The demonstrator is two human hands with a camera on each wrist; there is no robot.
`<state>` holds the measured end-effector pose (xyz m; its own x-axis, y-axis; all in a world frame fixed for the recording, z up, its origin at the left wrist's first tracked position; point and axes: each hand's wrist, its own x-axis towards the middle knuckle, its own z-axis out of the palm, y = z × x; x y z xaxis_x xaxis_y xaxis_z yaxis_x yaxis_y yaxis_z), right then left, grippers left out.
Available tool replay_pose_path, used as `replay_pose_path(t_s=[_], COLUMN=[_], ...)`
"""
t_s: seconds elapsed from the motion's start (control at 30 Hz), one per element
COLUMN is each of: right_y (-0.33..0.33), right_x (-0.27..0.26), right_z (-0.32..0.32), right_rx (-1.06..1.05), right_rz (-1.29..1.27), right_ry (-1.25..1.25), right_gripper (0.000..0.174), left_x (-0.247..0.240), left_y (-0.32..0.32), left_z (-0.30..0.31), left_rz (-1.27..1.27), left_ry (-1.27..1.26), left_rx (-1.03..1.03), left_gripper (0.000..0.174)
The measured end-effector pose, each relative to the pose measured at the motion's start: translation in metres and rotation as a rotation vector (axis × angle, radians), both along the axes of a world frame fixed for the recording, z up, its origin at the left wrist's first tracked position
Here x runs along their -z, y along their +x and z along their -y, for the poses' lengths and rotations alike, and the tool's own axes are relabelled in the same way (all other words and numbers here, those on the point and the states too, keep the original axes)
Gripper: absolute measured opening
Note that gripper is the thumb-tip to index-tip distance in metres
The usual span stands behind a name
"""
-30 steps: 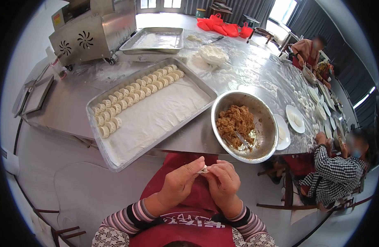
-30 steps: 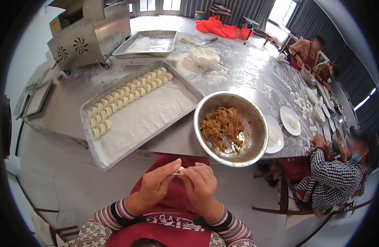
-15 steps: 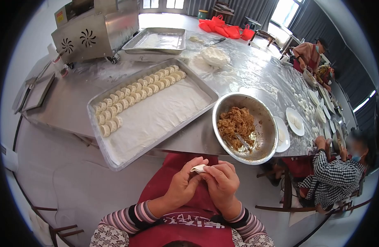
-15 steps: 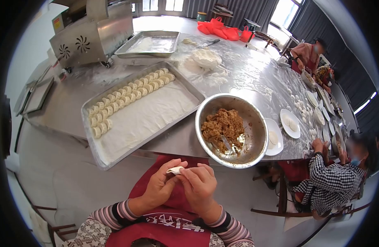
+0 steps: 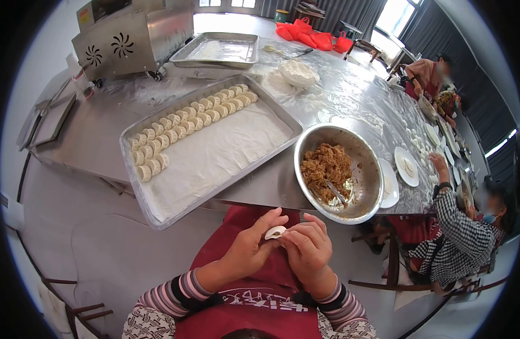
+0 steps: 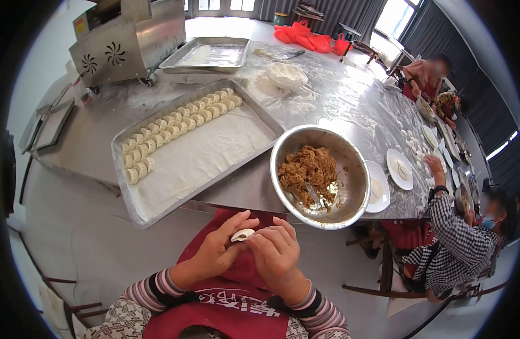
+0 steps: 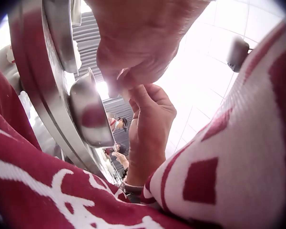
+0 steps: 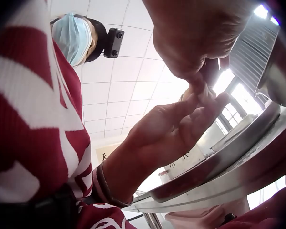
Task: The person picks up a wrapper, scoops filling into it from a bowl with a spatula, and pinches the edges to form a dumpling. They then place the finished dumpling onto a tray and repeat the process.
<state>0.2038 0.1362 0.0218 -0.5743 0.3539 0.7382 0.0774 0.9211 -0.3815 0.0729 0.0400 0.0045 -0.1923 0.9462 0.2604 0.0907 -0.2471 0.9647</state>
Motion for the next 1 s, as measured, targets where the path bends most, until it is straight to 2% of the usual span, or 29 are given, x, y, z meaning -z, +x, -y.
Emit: replay_pose_path(t_s=[0.03,0.17,0.23,0.37,0.57,0.63,0.73,0.87,1.0], right_y=[0.000,-0.002,-0.004,-0.003,-0.001,-0.001,-0.006,-0.009,-0.008], right_x=[0.000,0.001,0.001,0.003,0.004,0.004,0.006,0.003,0.002], right_z=[0.000,0.002,0.003,0.001,0.000,0.002,0.003,0.004,0.003], right_rx=[0.019,0.066,0.066,0.016,-0.012,0.045,0.078,0.085,0.048], right_rz=[-0.011,-0.036,-0.009,0.040,0.057,0.031,-0.010,-0.022,0.015], right_ry=[-0.023,-0.054,-0.100,-0.101,-0.033,-0.056,-0.086,-0.134,-0.020], right_gripper=[0.019,0.025,0.032,0.034,0.028,0.024,0.022,0.018,0.016], left_x=[-0.001,0.007,0.013,0.016,0.012,0.015,0.018,0.023,0.020], left_y=[0.003,0.008,0.010,0.006,-0.001,0.004,0.011,0.017,0.017], left_z=[0.000,-0.002,-0.002,-0.004,-0.004,-0.003,0.000,-0.001,0.002], left_rz=[0.233,0.184,0.029,0.024,-0.055,0.315,0.318,0.304,0.148], left_ry=[-0.084,-0.048,-0.005,0.014,0.013,-0.076,-0.140,-0.075,-0.061], left_rx=[0.018,0.049,-0.031,0.002,0.088,0.083,0.069,-0.009,-0.079], left_gripper=[0.052,0.052,0.052,0.051,0.050,0.051,0.052,0.053,0.055])
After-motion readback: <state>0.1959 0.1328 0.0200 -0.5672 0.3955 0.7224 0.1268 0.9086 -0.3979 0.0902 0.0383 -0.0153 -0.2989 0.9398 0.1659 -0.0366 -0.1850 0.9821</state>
